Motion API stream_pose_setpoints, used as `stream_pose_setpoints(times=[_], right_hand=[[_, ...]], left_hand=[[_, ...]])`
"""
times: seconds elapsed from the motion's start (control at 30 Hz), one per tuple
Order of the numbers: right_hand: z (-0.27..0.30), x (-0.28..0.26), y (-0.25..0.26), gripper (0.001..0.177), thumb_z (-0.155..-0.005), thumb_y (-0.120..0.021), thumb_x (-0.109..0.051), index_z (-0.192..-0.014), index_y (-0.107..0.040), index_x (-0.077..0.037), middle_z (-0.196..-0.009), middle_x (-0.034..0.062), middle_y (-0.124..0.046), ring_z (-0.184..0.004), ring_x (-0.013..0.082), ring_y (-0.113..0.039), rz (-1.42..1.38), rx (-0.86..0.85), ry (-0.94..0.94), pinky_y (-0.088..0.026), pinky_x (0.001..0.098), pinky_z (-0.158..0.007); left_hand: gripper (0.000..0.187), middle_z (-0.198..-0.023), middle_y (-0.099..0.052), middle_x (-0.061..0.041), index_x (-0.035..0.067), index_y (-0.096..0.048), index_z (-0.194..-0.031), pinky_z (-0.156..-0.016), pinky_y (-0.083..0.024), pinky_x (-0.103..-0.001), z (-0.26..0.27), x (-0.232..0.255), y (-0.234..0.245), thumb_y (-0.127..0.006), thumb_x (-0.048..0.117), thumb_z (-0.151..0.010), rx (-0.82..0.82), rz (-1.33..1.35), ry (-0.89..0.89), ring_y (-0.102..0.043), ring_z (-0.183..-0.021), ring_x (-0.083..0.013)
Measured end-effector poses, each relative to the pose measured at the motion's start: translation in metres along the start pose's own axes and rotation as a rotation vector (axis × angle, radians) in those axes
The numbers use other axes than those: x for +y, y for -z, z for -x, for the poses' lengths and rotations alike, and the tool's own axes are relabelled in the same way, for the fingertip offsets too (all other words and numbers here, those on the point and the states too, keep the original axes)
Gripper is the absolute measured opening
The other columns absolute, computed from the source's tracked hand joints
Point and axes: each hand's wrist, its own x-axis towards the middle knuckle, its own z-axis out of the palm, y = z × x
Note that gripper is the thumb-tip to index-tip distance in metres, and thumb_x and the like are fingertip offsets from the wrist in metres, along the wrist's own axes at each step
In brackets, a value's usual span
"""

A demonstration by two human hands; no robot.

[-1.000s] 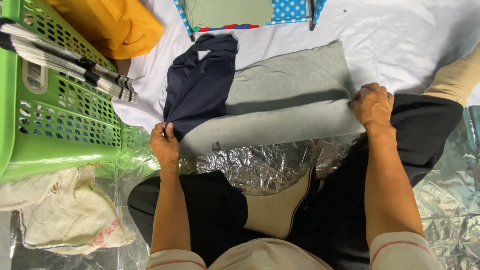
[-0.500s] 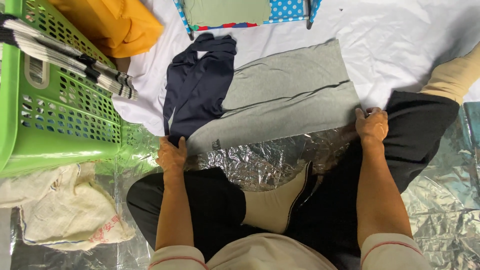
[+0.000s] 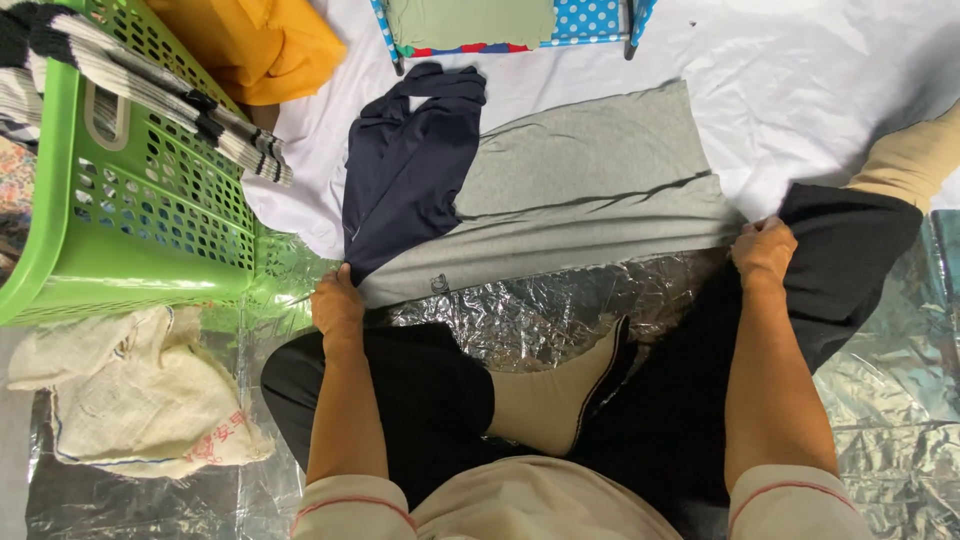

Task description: Folding a grey and navy blue t-shirt on a flat surface.

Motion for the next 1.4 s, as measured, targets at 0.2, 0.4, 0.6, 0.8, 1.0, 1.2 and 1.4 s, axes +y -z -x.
stream_pose_setpoints(times=[0.2,0.4,0.6,0.8,1.0,1.2,1.4], right_hand=[[0.015,0.009,-0.032,0.035,-0.1,-0.078,-0.026,-0.114,-0.059,0.0,-0.119,0.0198,-0.046,-0.096,0.0442,-0.058,0.23,0.433,0.417,-0.049,0.0506,-0.085],[0.181,-0.171,-0.031,0.053,-0.101,-0.069,-0.035,-0.142,-0.056,-0.006,-0.142,0.0274,-0.052,-0.122,0.047,-0.059,0.095,0.315,1.037,-0.047,0.0562,-0.098],[0.18,-0.149,-0.103,0.059,-0.107,-0.043,-0.051,-0.162,-0.032,-0.036,-0.171,0.0067,-0.026,-0.155,0.0317,-0.027,0.431,-0.184,1.041,-0.014,0.0659,-0.123],[0.088,-0.119,-0.07,0.068,-0.104,-0.021,-0.07,-0.165,-0.016,-0.04,-0.175,0.0028,-0.005,-0.158,0.0275,-0.005,0.627,-0.203,0.574,0.002,0.0659,-0.122],[0.029,-0.073,-0.074,0.07,-0.103,-0.014,-0.077,-0.165,-0.011,-0.044,-0.175,-0.0019,-0.004,-0.161,0.0227,0.0,0.531,-0.148,0.408,0.004,0.0654,-0.126],[0.037,-0.082,-0.069,0.068,-0.106,-0.018,-0.071,-0.166,-0.015,-0.04,-0.175,0.0005,-0.008,-0.161,0.0246,-0.003,0.518,-0.144,0.393,0.002,0.0653,-0.126],[0.025,-0.099,-0.089,0.07,-0.108,-0.032,-0.07,-0.159,-0.04,-0.022,-0.166,0.0132,-0.029,-0.156,0.0305,-0.02,0.451,-0.002,0.432,-0.002,0.0682,-0.123]], left_hand=[[0.043,-0.129,-0.06,-0.012,0.019,-0.059,-0.13,-0.091,-0.042,-0.054,0.005,0.006,-0.024,-0.066,0.044,-0.096,0.43,-0.128,-0.265,-0.056,-0.117,-0.0345],[0.047,-0.156,-0.043,-0.01,0.025,-0.051,-0.139,-0.108,-0.037,-0.057,0.057,0.074,-0.057,-0.065,0.041,-0.097,0.454,-0.127,-0.906,-0.047,-0.139,-0.0363],[0.082,-0.17,-0.021,-0.017,0.034,-0.028,-0.163,-0.115,-0.014,-0.076,0.082,0.069,-0.073,-0.054,0.067,-0.092,0.169,-0.235,-0.698,-0.017,-0.154,-0.0484],[0.102,-0.171,-0.015,-0.017,0.035,-0.016,-0.165,-0.108,-0.02,-0.082,0.067,0.071,-0.075,-0.051,0.083,-0.082,0.243,-0.324,-0.645,-0.012,-0.153,-0.0523],[0.104,-0.171,-0.012,-0.018,0.034,-0.017,-0.165,-0.106,-0.02,-0.084,0.076,0.081,-0.058,-0.052,0.084,-0.081,0.166,-0.324,-0.613,-0.007,-0.153,-0.0537],[0.089,-0.169,-0.025,-0.014,0.037,-0.025,-0.163,-0.106,-0.022,-0.082,0.062,0.067,-0.081,-0.048,0.078,-0.088,0.38,-0.278,-0.682,-0.02,-0.153,-0.0481],[0.065,-0.165,-0.035,-0.015,0.024,-0.041,-0.158,-0.113,-0.026,-0.071,0.04,0.068,-0.088,-0.043,0.06,-0.103,0.553,-0.154,-0.66,-0.031,-0.151,-0.0422]])
